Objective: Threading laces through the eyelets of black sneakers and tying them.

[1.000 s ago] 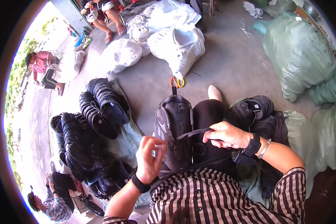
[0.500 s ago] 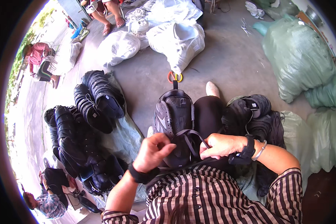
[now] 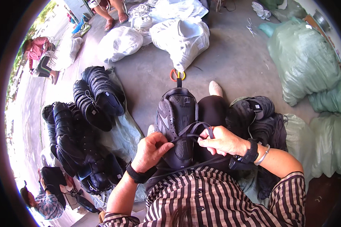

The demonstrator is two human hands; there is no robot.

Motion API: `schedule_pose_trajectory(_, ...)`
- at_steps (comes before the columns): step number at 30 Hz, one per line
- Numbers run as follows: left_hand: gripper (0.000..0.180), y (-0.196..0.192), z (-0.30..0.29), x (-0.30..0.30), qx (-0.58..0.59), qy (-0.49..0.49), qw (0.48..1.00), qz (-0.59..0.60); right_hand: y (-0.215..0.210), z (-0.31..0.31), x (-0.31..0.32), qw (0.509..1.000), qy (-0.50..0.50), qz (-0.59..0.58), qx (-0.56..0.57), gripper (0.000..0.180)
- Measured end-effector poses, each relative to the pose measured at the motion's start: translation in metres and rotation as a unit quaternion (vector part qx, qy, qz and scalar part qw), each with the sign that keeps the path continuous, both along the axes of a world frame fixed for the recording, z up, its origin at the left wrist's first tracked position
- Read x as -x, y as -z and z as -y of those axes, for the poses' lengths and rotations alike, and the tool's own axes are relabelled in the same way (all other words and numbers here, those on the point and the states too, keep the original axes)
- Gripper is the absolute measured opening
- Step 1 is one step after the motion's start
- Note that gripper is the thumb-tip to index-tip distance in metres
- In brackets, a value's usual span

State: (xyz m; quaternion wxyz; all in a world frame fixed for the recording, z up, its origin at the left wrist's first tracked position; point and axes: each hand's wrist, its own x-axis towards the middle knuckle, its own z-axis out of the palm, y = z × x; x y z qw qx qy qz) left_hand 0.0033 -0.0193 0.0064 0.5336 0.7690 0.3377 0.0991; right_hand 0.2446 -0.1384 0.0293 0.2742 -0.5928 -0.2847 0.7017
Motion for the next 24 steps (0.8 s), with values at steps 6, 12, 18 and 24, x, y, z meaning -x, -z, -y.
schedule_pose_trajectory(6,0.016,0.019,-0.016,0.014,0.218,-0.038,0.969,0.109,0.004,0.002,0.001,0.997,0.049,-0.057,-0.010,0.015)
schedule_pose_trajectory(12,0.016,0.037,-0.026,0.019,0.231,-0.033,0.964,0.128,0.002,0.010,0.007,0.985,-0.063,0.135,-0.089,0.018)
schedule_pose_trajectory(18,0.059,0.011,0.007,0.013,-0.024,-0.116,0.988,0.100,-0.019,-0.010,-0.036,0.976,-0.043,0.131,-0.171,0.015)
schedule_pose_trajectory(24,0.113,0.010,0.027,-0.004,-0.223,-0.020,0.974,-0.031,-0.025,-0.045,-0.051,0.997,-0.015,-0.061,-0.043,0.034)
